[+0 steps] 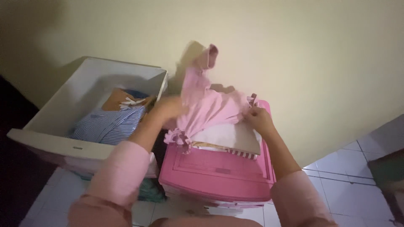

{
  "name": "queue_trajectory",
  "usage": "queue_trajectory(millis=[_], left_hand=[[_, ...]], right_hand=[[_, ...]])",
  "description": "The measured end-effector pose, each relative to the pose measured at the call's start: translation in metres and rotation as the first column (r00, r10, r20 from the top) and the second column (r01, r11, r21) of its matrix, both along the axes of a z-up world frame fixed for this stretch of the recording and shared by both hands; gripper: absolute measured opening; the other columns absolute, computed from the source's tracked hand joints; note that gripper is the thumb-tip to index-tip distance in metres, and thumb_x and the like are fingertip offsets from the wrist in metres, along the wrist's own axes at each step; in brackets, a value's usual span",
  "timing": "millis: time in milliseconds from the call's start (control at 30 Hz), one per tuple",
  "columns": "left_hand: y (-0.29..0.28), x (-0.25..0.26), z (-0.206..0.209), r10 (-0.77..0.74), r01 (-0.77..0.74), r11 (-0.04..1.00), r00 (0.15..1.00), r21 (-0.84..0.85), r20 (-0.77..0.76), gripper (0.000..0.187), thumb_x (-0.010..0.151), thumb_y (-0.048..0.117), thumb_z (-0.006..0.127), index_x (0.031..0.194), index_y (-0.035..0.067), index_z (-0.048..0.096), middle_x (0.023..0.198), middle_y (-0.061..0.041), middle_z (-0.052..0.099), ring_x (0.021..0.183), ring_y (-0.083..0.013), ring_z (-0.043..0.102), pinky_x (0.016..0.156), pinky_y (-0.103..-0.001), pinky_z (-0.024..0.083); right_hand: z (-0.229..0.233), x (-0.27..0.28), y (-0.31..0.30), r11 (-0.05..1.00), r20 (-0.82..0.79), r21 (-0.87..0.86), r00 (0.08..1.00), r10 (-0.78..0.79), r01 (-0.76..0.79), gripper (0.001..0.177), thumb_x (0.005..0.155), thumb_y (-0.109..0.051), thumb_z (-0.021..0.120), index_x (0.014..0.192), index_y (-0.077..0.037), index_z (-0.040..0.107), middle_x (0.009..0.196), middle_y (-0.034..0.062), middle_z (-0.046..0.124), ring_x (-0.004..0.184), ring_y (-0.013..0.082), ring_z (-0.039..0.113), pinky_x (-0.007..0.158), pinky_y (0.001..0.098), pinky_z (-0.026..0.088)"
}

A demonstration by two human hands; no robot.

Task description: The person folds several shirts of different colors by hand on top of a pink container and then places the stack into a white drawer.

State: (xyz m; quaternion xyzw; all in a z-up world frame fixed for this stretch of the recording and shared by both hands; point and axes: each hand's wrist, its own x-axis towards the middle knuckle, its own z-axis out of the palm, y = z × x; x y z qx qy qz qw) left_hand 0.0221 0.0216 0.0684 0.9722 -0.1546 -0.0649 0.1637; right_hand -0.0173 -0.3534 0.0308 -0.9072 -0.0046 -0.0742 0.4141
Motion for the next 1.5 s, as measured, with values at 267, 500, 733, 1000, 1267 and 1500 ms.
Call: queue_trajectory(millis=[267, 500, 733, 1000, 1267, 1500], left_hand=[[0.026, 0.011, -0.017, 0.252, -0.167, 0.751, 0.967, -0.639, 0.044, 0.026, 0.096, 0.021, 0.054, 0.108, 0.006, 0.071, 0.097, -0.015, 0.073, 0.086, -0.0273, 0.068, 0.080, -0.043, 0.054], [0.087, 0.003, 0.068, 0.619, -0.213, 0.416, 0.779, -0.884, 0.104, 0.030, 0.108, 0.027, 0.051, 0.101, 0.001, 0.063, 0.096, -0.010, 0.063, 0.087, -0.0187, 0.060, 0.082, -0.037, 0.052], [0.081, -0.003, 0.053, 0.513, -0.096, 0.765, 0.688, -0.636, 0.514, 0.015, 0.098, 0.013, 0.064, 0.096, -0.002, 0.063, 0.090, -0.023, 0.068, 0.083, -0.0382, 0.066, 0.075, -0.046, 0.051], [0.057, -0.003, 0.040, 0.398, -0.091, 0.825, 0.796, -0.558, 0.457, 0.018, 0.096, 0.016, 0.067, 0.094, -0.001, 0.062, 0.088, -0.024, 0.068, 0.082, -0.0446, 0.066, 0.073, -0.049, 0.051], [0.086, 0.004, 0.012, 0.416, -0.035, 0.800, 0.753, -0.599, 0.511, 0.014, 0.100, 0.013, 0.063, 0.099, -0.001, 0.060, 0.095, -0.023, 0.068, 0.090, -0.0415, 0.066, 0.080, -0.046, 0.052], [0.102, -0.011, 0.029, 0.526, -0.111, 0.688, 0.757, -0.718, 0.387, 0.011, 0.096, 0.006, 0.064, 0.105, 0.000, 0.063, 0.092, -0.014, 0.070, 0.085, -0.0240, 0.068, 0.077, -0.038, 0.053]], right_hand=[[0.036, -0.001, -0.032, 0.929, 0.061, 0.367, 0.998, 0.016, -0.037, 0.016, 0.094, -0.013, 0.065, 0.089, 0.002, 0.069, 0.083, 0.0078, 0.067, 0.079, 0.0153, 0.059, 0.074, 0.0316, 0.048], [0.078, -0.028, -0.075, 0.905, -0.105, 0.210, 0.912, 0.396, -0.369, 0.021, 0.086, -0.012, 0.065, 0.098, 0.004, 0.071, 0.091, 0.0113, 0.073, 0.086, 0.0185, 0.066, 0.083, 0.0357, 0.053], [0.057, -0.016, -0.058, 0.995, -0.028, -0.069, 0.997, -0.070, 0.068, 0.032, 0.096, -0.029, 0.063, 0.106, 0.000, 0.073, 0.090, 0.0147, 0.076, 0.085, 0.0253, 0.072, 0.080, 0.0389, 0.054], [0.036, 0.021, 0.015, 0.871, -0.205, -0.473, 0.945, -0.256, 0.133, 0.038, 0.094, -0.044, 0.065, 0.104, -0.009, 0.077, 0.097, 0.0107, 0.074, 0.090, 0.0267, 0.068, 0.083, 0.0440, 0.054], [0.079, 0.033, -0.024, 0.635, 0.214, 0.731, 0.968, 0.133, -0.250, 0.036, 0.111, -0.021, 0.043, 0.126, 0.011, 0.052, 0.122, 0.0210, 0.064, 0.111, 0.0263, 0.063, 0.099, 0.0376, 0.053], [0.106, -0.016, -0.024, 0.827, -0.225, 0.493, 0.878, 0.422, -0.270, 0.046, 0.090, -0.009, 0.056, 0.135, 0.003, 0.055, 0.120, 0.0163, 0.068, 0.106, 0.0238, 0.067, 0.094, 0.0379, 0.054]])
